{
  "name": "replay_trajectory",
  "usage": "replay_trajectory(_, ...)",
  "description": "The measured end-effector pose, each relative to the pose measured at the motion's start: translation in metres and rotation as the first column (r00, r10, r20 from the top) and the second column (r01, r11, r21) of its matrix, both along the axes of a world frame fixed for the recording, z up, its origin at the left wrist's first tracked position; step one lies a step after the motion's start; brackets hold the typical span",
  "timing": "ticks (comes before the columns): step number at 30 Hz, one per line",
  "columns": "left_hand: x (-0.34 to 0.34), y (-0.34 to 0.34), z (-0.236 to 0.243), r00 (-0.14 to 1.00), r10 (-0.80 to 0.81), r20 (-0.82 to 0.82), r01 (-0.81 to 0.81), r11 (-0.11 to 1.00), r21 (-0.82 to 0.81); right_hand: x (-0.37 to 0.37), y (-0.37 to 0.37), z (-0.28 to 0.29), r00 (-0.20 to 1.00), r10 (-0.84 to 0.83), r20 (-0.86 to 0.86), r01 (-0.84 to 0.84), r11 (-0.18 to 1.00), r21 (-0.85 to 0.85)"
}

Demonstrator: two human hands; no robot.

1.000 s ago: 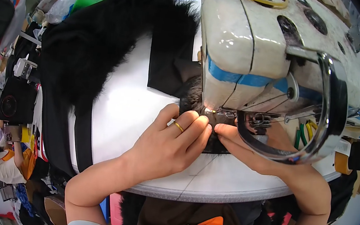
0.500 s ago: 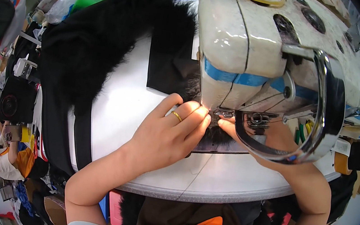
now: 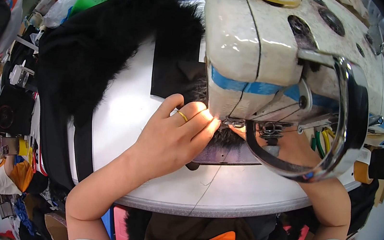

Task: Sewing and trimming black faux fur components onto fabric panels using an industrial sewing machine.

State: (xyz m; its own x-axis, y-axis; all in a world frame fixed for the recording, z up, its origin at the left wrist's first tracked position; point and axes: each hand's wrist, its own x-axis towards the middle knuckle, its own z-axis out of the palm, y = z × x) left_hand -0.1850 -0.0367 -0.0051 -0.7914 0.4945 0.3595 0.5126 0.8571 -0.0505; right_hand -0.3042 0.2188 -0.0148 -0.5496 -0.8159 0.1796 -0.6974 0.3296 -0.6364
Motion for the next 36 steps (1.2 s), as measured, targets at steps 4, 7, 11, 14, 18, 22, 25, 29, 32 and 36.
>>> replay_trajectory(4,-0.001,0.0,-0.003,0.999,0.009,0.049,-0.014,0.996,0.094,-0.005,0.0,0.003,0.971,-0.086,0.222,0.037,0.976,0.214)
replay_trajectory(7,-0.004,-0.003,-0.004,0.992,-0.008,0.128,-0.014,0.985,0.172,-0.008,0.005,-0.011,0.967,-0.06,0.247,0.041,0.996,0.079)
replay_trajectory(11,-0.004,-0.006,0.0,0.974,0.025,0.227,-0.066,0.983,0.172,-0.009,0.008,-0.022,0.946,-0.11,0.303,0.083,0.991,0.103)
replay_trajectory(14,-0.004,-0.006,0.001,0.979,0.017,0.204,-0.048,0.988,0.147,-0.009,0.008,-0.022,0.966,-0.165,0.197,0.129,0.975,0.181)
replay_trajectory(18,-0.006,-0.009,-0.003,0.996,0.012,0.094,-0.02,0.996,0.09,-0.012,0.004,-0.023,0.997,-0.068,0.028,0.065,0.994,0.088)
replay_trajectory(22,-0.005,-0.008,0.0,0.995,0.02,0.098,-0.03,0.995,0.092,-0.007,0.003,-0.023,0.961,-0.198,0.193,0.174,0.975,0.136)
replay_trajectory(25,-0.006,-0.006,-0.002,0.997,0.021,0.071,-0.029,0.994,0.109,-0.016,0.005,-0.04,0.806,-0.296,0.513,0.102,0.923,0.372)
replay_trajectory(29,-0.005,-0.01,-0.005,0.99,0.043,0.134,-0.063,0.987,0.145,-0.018,0.007,-0.02,0.971,-0.074,0.227,-0.022,0.918,0.396)
replay_trajectory(32,-0.01,-0.014,-0.008,0.998,0.048,-0.051,-0.046,0.998,0.035,-0.019,0.011,-0.026,0.895,-0.16,0.416,0.009,0.94,0.342)
replay_trajectory(36,-0.009,0.0,0.002,0.997,0.049,-0.06,-0.05,0.999,-0.013,-0.007,-0.001,-0.004,0.985,-0.022,0.173,-0.044,0.927,0.372)
